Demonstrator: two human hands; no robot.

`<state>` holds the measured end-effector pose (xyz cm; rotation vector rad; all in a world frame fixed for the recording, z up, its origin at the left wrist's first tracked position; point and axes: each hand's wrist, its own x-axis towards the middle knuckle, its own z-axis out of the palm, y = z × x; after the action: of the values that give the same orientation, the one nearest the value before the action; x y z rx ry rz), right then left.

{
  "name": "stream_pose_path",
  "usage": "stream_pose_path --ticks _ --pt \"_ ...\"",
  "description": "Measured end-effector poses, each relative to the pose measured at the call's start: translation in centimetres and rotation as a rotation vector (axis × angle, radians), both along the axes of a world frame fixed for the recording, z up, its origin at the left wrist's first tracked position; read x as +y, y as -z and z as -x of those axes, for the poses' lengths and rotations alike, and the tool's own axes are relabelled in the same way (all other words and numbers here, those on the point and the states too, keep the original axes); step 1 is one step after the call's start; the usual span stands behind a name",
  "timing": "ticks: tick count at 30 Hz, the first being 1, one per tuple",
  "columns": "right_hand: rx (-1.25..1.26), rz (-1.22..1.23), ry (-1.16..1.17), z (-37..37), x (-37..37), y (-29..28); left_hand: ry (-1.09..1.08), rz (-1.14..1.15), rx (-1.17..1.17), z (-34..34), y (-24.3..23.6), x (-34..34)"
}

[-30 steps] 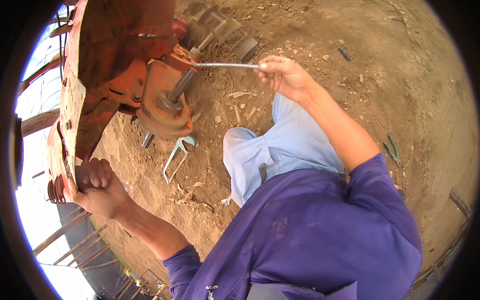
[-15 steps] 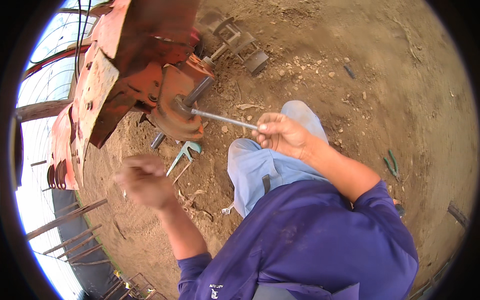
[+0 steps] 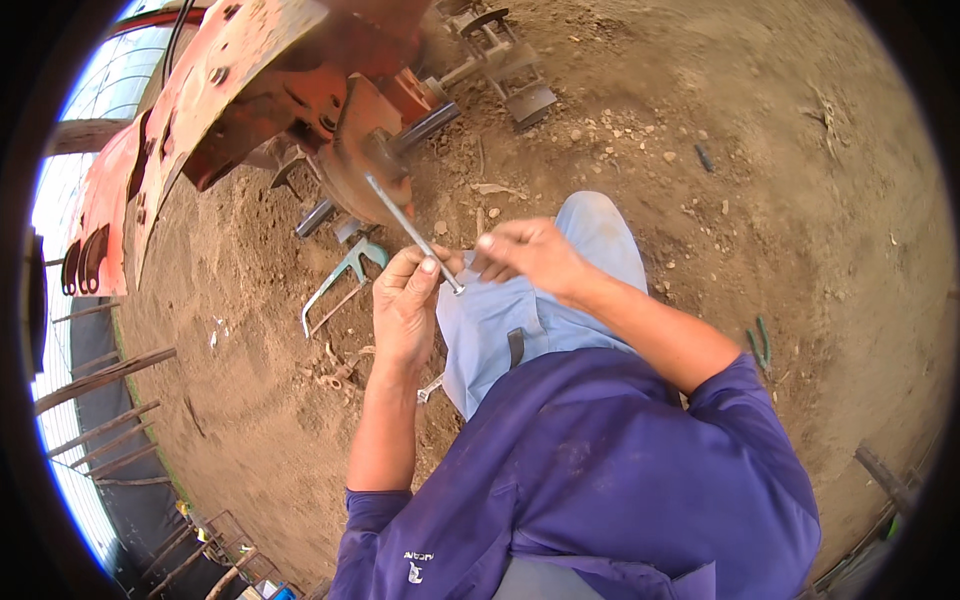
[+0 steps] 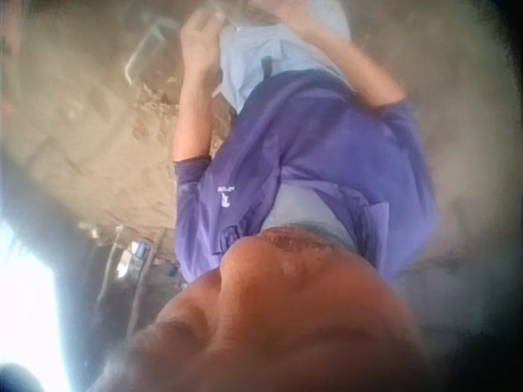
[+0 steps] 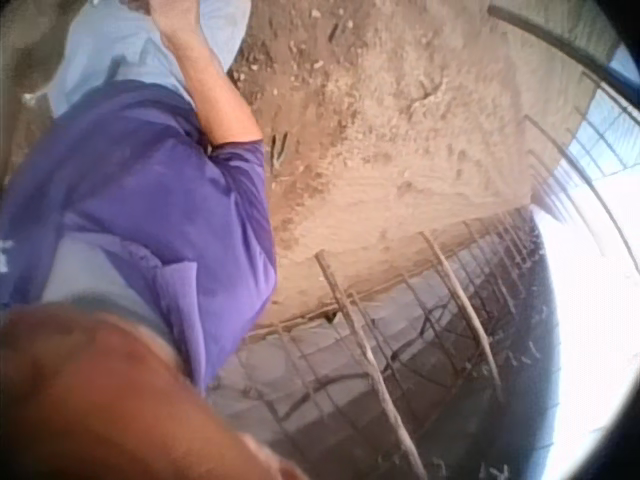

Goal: The person searches a storage compartment on a three-wheeled vehicle, retrieves a bolt and a wrench, then walks to a red machine. They kneel and use the wrench to tighten bolts on the machine's wheel assembly.

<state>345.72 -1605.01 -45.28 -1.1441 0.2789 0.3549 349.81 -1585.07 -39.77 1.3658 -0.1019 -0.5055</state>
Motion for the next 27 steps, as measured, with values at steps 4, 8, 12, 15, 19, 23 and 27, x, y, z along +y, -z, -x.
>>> stream_pose_path --ticks 4,8,12,15,19,23,27 --pt "-0.194 0.01 0.122 -1.6 -1.6 -1.8 0.113 -0.063 0.252 -0.7 -1.4 0.2" --pt "-0.224 -0.124 -0.078 -2.6 -1.5 -3.3 0.284 0.056 0.263 0.1 0.3 2.6" --pt "-0.058 0.102 -0.077 -1.6 1.0 -2.2 0.198 -0.087 0.166 2.8 3.8 4.2" --pt "-0.115 0.04 -0.128 0.3 2.6 0.5 0.0 -0.201 0.113 6.3 6.4 4.6" --pt "0.154 0.056 -0.407 2.5 4.3 4.4 -0.174 -0.136 0.219 11.3 9.5 6.1" --pt "0.205 0.146 -0.489 3.4 6.4 4.8 -0.272 -0.217 0.052 14.4 10.9 9.1" --pt "0.108 0.19 -0.528 1.6 7.4 1.8 -0.129 -0.248 0.17 13.4 10.2 11.6"
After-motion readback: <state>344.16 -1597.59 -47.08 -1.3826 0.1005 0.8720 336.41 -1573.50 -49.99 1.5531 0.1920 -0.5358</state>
